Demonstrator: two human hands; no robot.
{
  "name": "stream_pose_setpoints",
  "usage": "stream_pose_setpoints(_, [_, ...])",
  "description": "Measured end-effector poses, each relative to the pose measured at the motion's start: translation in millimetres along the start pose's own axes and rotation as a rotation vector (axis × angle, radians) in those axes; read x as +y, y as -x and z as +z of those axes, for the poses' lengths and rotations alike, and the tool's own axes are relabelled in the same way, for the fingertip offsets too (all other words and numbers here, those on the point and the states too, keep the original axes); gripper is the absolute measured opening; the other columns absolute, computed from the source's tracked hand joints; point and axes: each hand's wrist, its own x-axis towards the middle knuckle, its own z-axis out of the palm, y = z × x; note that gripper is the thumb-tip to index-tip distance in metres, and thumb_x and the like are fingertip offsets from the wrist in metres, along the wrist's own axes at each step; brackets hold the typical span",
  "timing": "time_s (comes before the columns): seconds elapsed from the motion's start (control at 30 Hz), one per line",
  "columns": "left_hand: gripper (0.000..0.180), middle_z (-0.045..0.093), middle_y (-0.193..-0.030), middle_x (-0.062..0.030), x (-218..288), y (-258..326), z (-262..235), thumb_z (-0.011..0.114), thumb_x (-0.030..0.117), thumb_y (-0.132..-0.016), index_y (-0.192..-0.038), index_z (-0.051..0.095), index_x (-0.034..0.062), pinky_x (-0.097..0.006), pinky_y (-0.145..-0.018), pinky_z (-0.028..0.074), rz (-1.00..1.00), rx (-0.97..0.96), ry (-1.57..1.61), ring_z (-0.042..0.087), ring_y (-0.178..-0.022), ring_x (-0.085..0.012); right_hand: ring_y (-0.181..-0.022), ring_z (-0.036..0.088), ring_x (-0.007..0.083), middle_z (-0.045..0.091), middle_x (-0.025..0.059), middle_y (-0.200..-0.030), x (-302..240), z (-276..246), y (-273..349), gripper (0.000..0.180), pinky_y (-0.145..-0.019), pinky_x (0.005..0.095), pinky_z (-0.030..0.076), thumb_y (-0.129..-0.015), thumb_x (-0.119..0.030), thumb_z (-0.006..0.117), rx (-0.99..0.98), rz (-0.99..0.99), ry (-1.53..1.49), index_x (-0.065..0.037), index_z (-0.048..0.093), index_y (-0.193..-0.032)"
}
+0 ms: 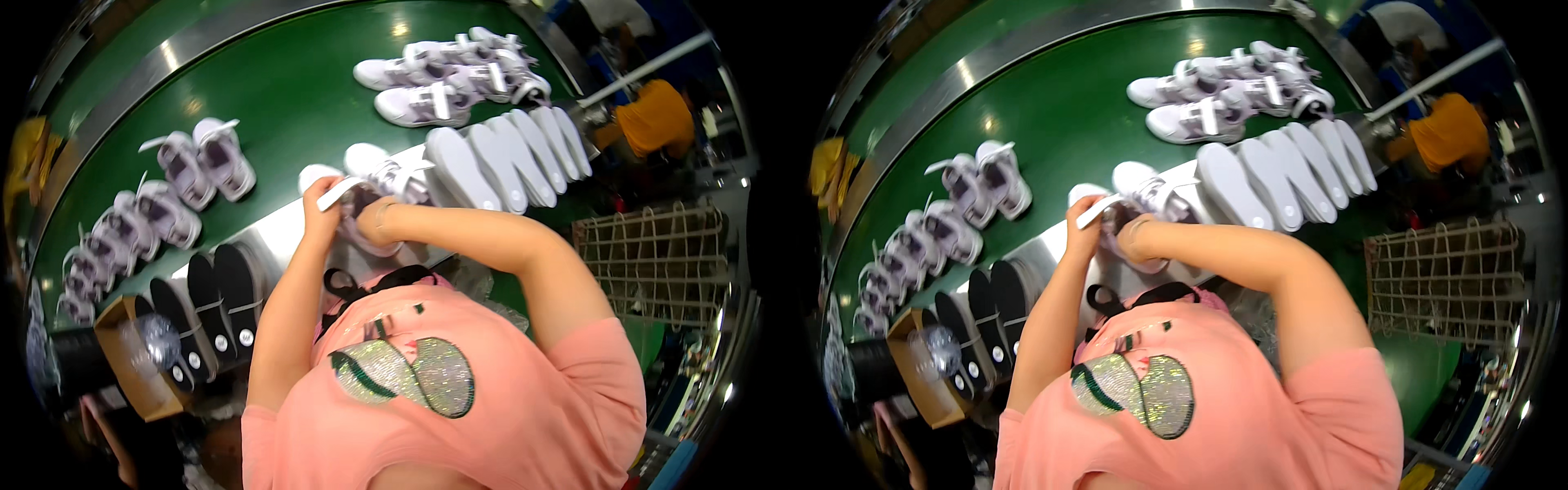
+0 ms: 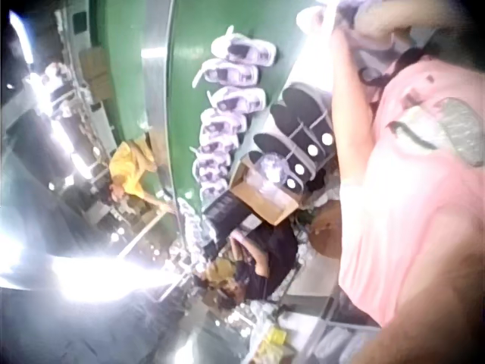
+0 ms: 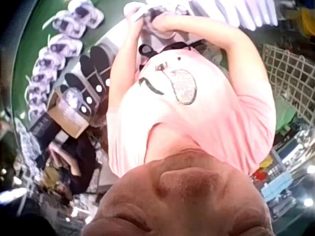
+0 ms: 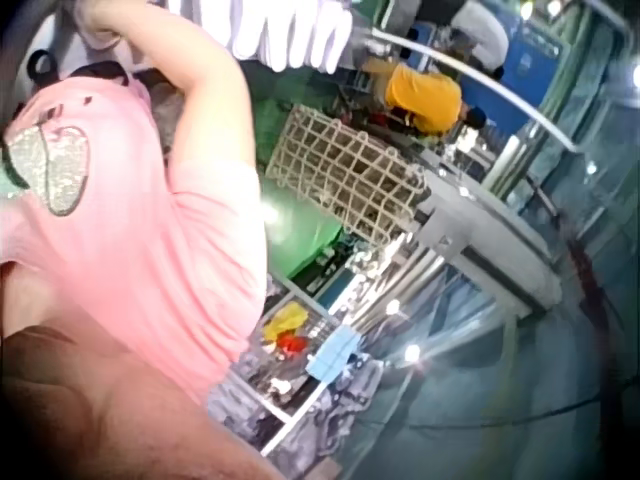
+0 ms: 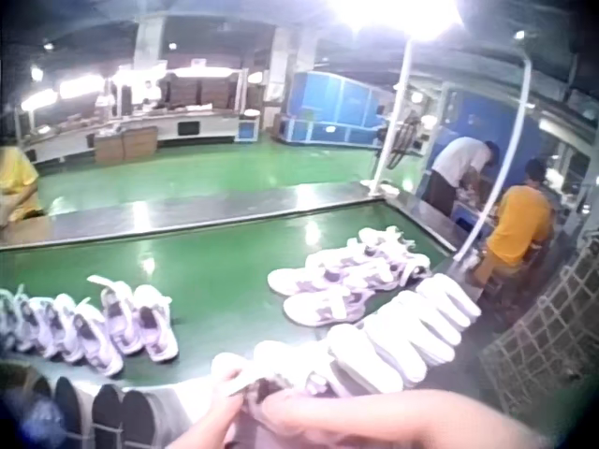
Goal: The person places an insole into a shoe, pulls the tongue forward, and presses the interior. They repeat this for another shoe, then pick up a completed pair from the work surface and move it aside.
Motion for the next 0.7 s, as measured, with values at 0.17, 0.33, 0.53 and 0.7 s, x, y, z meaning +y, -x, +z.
stream_pose_setpoints(0.17, [0.019,0.059,-0.066,-0.0074,-4,1,0,0.057,0.017,-0.079,-0.083,0.06,-0.0013,-0.025,-0.056,0.043,-0.044,0.083,-0.025,0.054,-0.061,-0.0131,-0.081,0.058,0.032,0.059,0.0216,-0.084,-3,-40,43,0.032,-0.073,0.0391,0.044,-0.074,-0.024,0.047,-0.344,-0.087,0.007,0.002,0.055,-0.091])
stream_pose_setpoints(0.33, [0.018,0.061,-0.07,-0.0087,13,6,-2,0.057,0.018,-0.079,-0.082,0.06,-0.0003,-0.028,-0.057,0.044,-0.2,0.05,0.138,0.055,-0.062,-0.0157,-0.077,0.06,0.0237,0.06,0.0144,-0.082,15,-25,32,0.031,-0.066,0.0335,0.047,-0.075,-0.021,0.051,-0.11,0.03,-0.853,0.002,0.055,-0.096])
stream_pose_setpoints(0.53, [0.012,0.059,-0.076,-0.0039,6,4,3,0.054,0.007,-0.079,-0.085,0.059,-0.0004,-0.023,-0.063,0.042,0.004,-0.006,-0.116,0.052,-0.07,-0.0104,-0.067,0.056,0.0129,0.056,0.0034,-0.064,21,-22,23,0.02,-0.057,0.025,0.045,-0.082,-0.022,0.055,0.122,0.246,-1.434,-0.002,0.054,-0.076])
stream_pose_setpoints(0.7, [0.016,0.061,-0.077,-0.0083,31,-3,-22,0.055,0.008,-0.075,-0.09,0.059,0.0012,-0.026,-0.063,0.045,-0.273,0.059,0.061,0.058,-0.069,-0.0174,-0.063,0.052,0.0107,0.054,0.0022,-0.064,30,-29,58,0.018,-0.066,0.0232,0.041,-0.082,-0.02,0.055,-0.001,-0.265,-1.962,-0.003,0.055,-0.075])
